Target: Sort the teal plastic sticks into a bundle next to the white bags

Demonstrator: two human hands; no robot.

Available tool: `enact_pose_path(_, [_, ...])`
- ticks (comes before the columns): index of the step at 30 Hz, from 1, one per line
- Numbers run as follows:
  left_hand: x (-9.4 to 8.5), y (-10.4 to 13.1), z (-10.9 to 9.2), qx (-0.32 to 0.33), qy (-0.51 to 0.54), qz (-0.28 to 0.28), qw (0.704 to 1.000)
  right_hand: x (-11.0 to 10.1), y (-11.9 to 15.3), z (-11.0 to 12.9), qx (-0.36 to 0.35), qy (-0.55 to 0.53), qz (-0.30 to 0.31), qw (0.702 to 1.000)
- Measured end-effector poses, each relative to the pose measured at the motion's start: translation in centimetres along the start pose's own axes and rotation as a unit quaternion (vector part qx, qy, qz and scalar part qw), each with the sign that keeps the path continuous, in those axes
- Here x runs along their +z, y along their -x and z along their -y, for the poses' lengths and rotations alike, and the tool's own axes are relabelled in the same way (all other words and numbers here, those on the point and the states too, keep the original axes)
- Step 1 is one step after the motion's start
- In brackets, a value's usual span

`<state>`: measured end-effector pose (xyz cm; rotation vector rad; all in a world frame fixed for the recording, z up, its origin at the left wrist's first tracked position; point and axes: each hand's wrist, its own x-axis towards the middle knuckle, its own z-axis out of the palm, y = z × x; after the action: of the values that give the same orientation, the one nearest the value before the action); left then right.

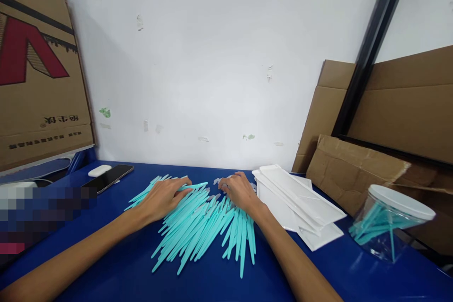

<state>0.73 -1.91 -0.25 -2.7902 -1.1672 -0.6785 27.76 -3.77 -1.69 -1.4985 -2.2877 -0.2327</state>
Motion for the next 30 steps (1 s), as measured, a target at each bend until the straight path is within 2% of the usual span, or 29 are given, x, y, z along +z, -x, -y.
enact_pose_path(17, [1.0, -0.1, 0.4, 0.016, -0.023, -0.008, 1.000, 0.0, 0.1, 0.2, -0.038, -0.041, 0.002, 0.998])
enact_pose_path(30, [1.1, 0.0, 0.3, 0.004, 0.000, 0.009, 1.000, -0.5, 0.4, 0.7, -0.006, -0.066, 0.016, 0.998])
